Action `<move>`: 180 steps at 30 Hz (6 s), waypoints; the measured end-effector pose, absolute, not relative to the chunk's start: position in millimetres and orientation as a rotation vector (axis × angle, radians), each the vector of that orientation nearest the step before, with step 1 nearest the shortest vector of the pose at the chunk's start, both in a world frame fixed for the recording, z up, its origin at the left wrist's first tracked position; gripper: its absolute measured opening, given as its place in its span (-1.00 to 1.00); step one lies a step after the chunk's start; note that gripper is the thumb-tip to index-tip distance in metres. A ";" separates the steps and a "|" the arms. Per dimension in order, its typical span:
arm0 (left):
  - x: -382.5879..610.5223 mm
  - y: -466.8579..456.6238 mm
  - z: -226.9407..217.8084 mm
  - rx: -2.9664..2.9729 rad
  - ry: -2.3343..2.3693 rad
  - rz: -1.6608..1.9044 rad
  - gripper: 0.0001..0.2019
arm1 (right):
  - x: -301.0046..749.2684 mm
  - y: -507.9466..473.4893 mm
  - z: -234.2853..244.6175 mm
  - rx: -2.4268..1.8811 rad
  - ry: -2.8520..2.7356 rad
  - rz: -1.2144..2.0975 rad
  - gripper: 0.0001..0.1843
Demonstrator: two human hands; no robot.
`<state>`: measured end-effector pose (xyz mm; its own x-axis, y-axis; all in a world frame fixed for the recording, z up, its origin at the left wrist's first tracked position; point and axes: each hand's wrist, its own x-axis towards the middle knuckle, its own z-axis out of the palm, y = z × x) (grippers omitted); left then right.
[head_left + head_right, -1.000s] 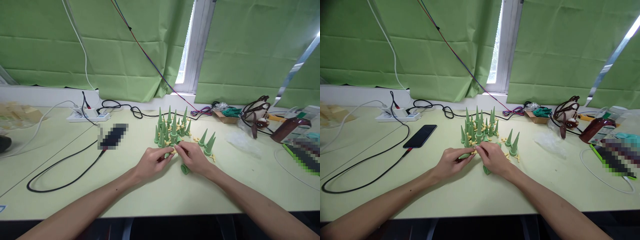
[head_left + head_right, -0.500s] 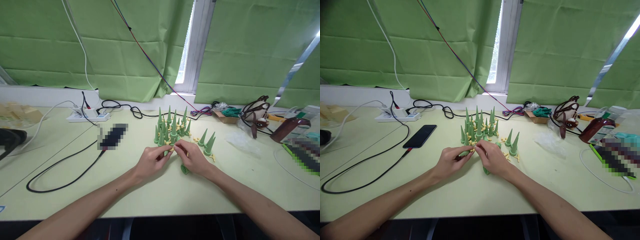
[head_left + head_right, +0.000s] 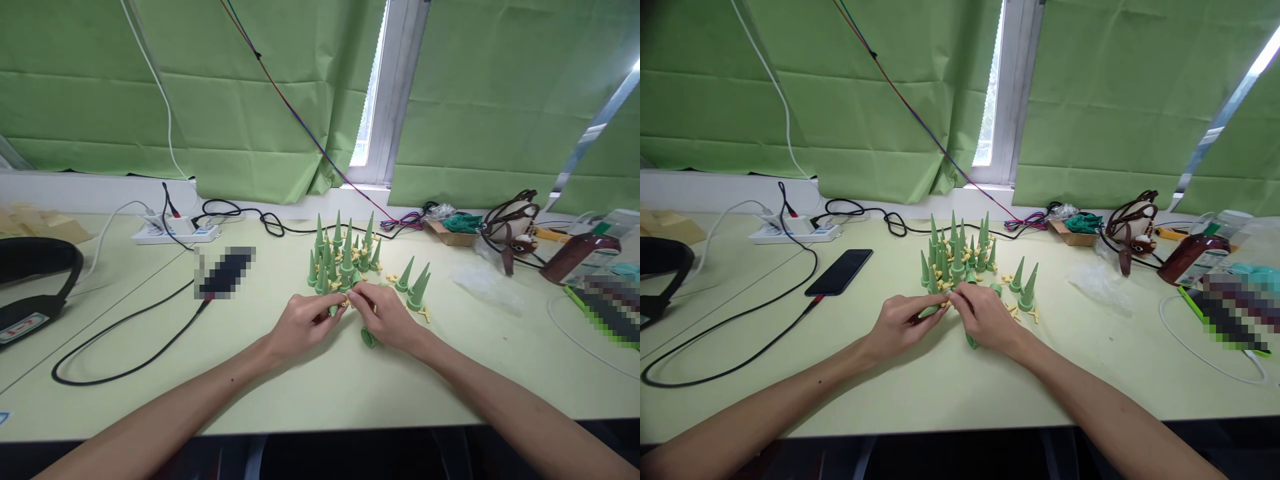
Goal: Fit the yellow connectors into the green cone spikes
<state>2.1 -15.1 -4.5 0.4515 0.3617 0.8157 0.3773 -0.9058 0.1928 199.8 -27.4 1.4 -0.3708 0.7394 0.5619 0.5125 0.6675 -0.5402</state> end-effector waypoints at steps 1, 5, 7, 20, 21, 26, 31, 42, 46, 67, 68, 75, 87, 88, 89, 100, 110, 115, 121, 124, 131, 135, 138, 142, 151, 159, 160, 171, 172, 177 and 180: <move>2.0 -15.3 -4.4 -2.671 -0.681 -1.485 -0.87 | 199.8 -27.1 1.1 -0.970 -2.059 0.344 -0.66; 2.2 -15.9 -3.6 -2.692 -0.676 -1.458 -0.88 | 200.3 -27.1 0.7 -0.979 -2.077 0.335 -0.61; 2.5 -15.9 -3.5 -2.692 -0.666 -1.457 -0.89 | 200.6 -27.5 1.0 -0.979 -2.084 0.338 -0.60; 5.1 -15.8 -4.3 -2.666 -0.748 -1.562 -0.90 | 199.8 -28.8 0.8 -0.935 -2.036 0.396 -0.74; 5.3 -16.2 -3.9 -2.666 -0.768 -1.569 -0.90 | 199.8 -29.8 1.2 -0.921 -2.034 0.417 -0.79; 5.1 -17.7 -3.8 -2.668 -0.747 -1.580 -0.88 | 199.8 -31.0 1.2 -0.883 -2.036 0.444 -0.84; 4.5 -17.2 -3.8 -2.664 -0.704 -1.574 -0.89 | 200.3 -29.1 0.2 -0.880 -2.045 0.416 -0.84; 2.7 -15.6 -7.7 -2.692 -0.618 -1.517 -0.85 | 200.8 -26.4 -2.5 -0.924 -2.087 0.337 -0.71; 3.0 -16.2 -6.4 -2.693 -0.606 -1.500 -0.88 | 200.2 -25.9 -3.6 -0.931 -2.103 0.315 -0.63; 6.2 -19.2 -2.4 -2.644 -0.711 -1.612 -0.90 | 201.3 -32.3 2.7 -0.868 -2.033 0.473 -0.83; 6.1 -19.4 -2.3 -2.643 -0.712 -1.612 -0.90 | 201.2 -32.0 2.5 -0.869 -2.033 0.468 -0.83; 4.7 -18.7 -3.5 -2.649 -0.684 -1.590 -0.91 | 200.6 -30.5 1.2 -0.861 -2.042 0.417 -0.81; 3.6 -17.3 -4.0 -2.691 -0.607 -1.541 -0.88 | 200.7 -28.1 -1.5 -0.887 -2.062 0.325 -0.69; 3.5 -17.3 -4.0 -2.695 -0.603 -1.541 -0.89 | 200.6 -27.9 -1.6 -0.885 -2.065 0.315 -0.68; 3.5 -17.3 -4.1 -2.697 -0.599 -1.542 -0.89 | 200.6 -27.6 -1.7 -0.883 -2.069 0.308 -0.67; 3.9 -17.6 -2.5 -2.648 -0.601 -1.522 -0.90 | 199.5 -28.0 -0.9 -0.909 -2.044 0.315 -0.60; 2.4 -17.7 -3.0 -2.621 -0.632 -1.557 -0.85 | 200.2 -30.1 0.0 -0.877 -2.040 0.375 -0.73; 1.7 -17.0 -3.5 -2.661 -0.631 -1.554 -0.88 | 200.2 -29.0 -1.1 -0.869 -2.047 0.362 -0.73; 3.1 -18.6 -1.8 -2.744 -0.693 -1.616 -0.92 | 200.5 -28.1 -2.8 -0.861 -2.058 0.337 -0.75; 3.7 -19.0 -1.7 -2.776 -0.726 -1.646 -0.91 | 200.7 -28.5 -3.1 -0.855 -2.067 0.337 -0.74; 4.0 -17.9 -0.5 -2.765 -0.660 -1.660 -0.92 | 200.8 -28.4 -2.7 -0.851 -2.083 0.336 -0.74; 3.7 -18.3 1.2 -2.798 -0.659 -1.656 -0.93 | 200.7 -27.6 -2.8 -0.830 -2.085 0.312 -0.74; 3.6 -18.7 1.3 -2.804 -0.670 -1.666 -0.93 | 201.0 -27.6 -3.1 -0.815 -2.083 0.301 -0.75; 3.7 -18.8 -0.3 -2.782 -0.679 -1.654 -0.93 | 201.6 -28.1 -3.5 -0.818 -2.073 0.310 -0.75; 1.9 -16.6 -3.7 -2.742 -0.648 -1.575 -0.90 | 202.0 -27.4 -4.5 -0.839 -2.082 0.308 -0.71; 2.6 -15.5 -3.3 -2.737 -0.619 -1.573 -0.90 | 203.4 -26.3 -4.1 -0.843 -2.102 0.286 -0.69; 2.6 -15.3 -3.5 -2.741 -0.610 -1.570 -0.90 | 203.4 -26.4 -4.0 -0.843 -2.105 0.285 -0.69; 1.2 -15.3 -7.2 -2.752 -0.565 -1.578 -0.83 | 202.5 -26.8 -4.7 -0.872 -2.122 0.264 -0.64; 1.2 -15.1 -7.2 -2.754 -0.563 -1.573 -0.83 | 202.5 -26.8 -4.8 -0.874 -2.126 0.263 -0.64; 0.8 -14.0 -7.9 -2.762 -0.567 -1.564 -0.83 | 202.1 -26.9 -4.4 -0.875 -2.134 0.261 -0.62; 0.5 -14.2 -8.3 -2.773 -0.587 -1.566 -0.85 | 201.7 -27.0 -3.7 -0.872 -2.136 0.256 -0.62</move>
<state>0.5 -14.2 -8.3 0.4677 0.3565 0.8088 0.2629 -0.9298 0.2577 201.7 -27.0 -3.7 -0.4450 0.6621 0.6030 0.5009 0.7422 -0.4453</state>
